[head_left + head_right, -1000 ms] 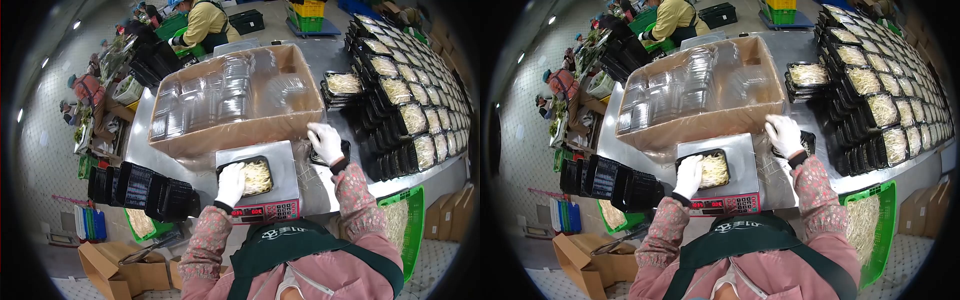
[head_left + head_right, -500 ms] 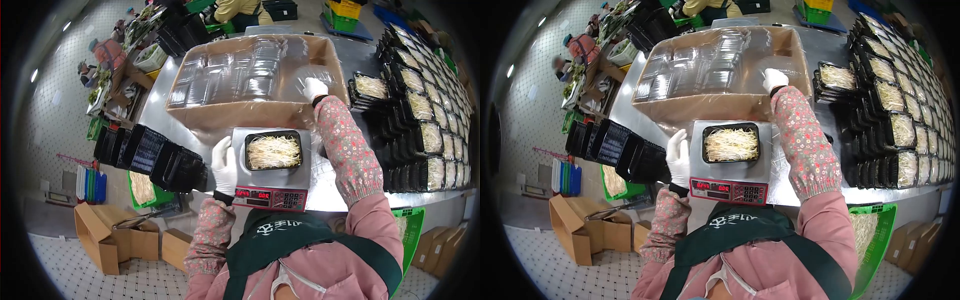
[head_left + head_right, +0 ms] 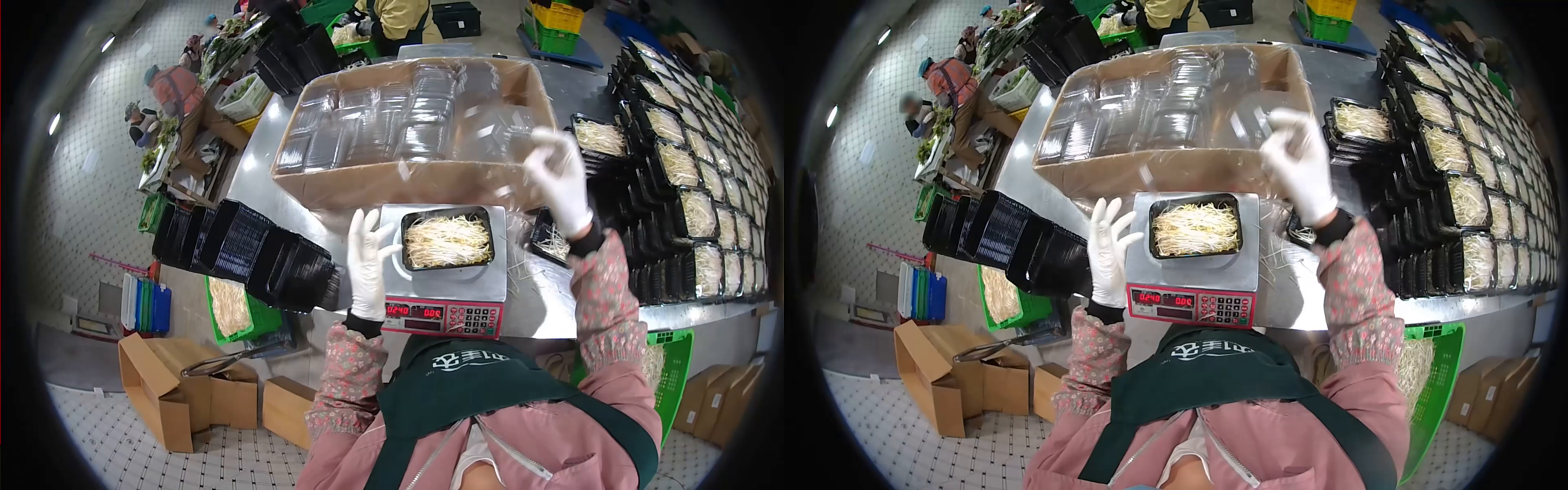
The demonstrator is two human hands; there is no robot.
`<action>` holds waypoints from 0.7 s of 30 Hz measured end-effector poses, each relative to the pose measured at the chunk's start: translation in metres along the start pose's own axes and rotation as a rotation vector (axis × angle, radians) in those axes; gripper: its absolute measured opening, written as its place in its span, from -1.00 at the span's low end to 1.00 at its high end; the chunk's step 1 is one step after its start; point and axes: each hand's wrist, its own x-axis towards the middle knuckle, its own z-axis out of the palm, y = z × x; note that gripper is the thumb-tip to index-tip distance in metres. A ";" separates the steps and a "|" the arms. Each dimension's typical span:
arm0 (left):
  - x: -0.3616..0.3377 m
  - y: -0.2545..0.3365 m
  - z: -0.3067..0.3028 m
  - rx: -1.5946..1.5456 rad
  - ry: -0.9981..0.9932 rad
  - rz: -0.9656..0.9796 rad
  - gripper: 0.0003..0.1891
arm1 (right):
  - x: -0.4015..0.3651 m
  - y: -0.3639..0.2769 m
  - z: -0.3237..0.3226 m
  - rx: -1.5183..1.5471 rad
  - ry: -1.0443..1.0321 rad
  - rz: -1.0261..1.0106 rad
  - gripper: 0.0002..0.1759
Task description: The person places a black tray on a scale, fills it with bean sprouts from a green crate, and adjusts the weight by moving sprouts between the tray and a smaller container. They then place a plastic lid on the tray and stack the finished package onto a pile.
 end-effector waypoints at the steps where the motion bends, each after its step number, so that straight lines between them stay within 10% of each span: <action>1: 0.001 -0.001 0.009 -0.070 -0.063 0.024 -0.39 | -0.022 0.005 0.006 -0.045 -0.034 0.053 -0.58; 7: 0.005 -0.029 0.006 0.382 -0.101 -0.098 -0.44 | -0.110 0.055 0.005 0.067 -0.173 0.354 -0.28; 13: 0.041 -0.075 -0.005 0.975 0.056 0.096 -0.64 | -0.086 0.140 0.009 -1.094 -0.183 -0.015 -0.52; 18: 0.062 -0.126 -0.050 0.442 -0.040 -0.154 -0.71 | -0.073 0.142 0.024 -1.009 -0.149 0.196 -0.63; 21: 0.059 -0.099 -0.043 0.221 -0.013 -0.509 -0.71 | -0.072 0.208 0.009 -0.270 -0.044 0.396 -0.72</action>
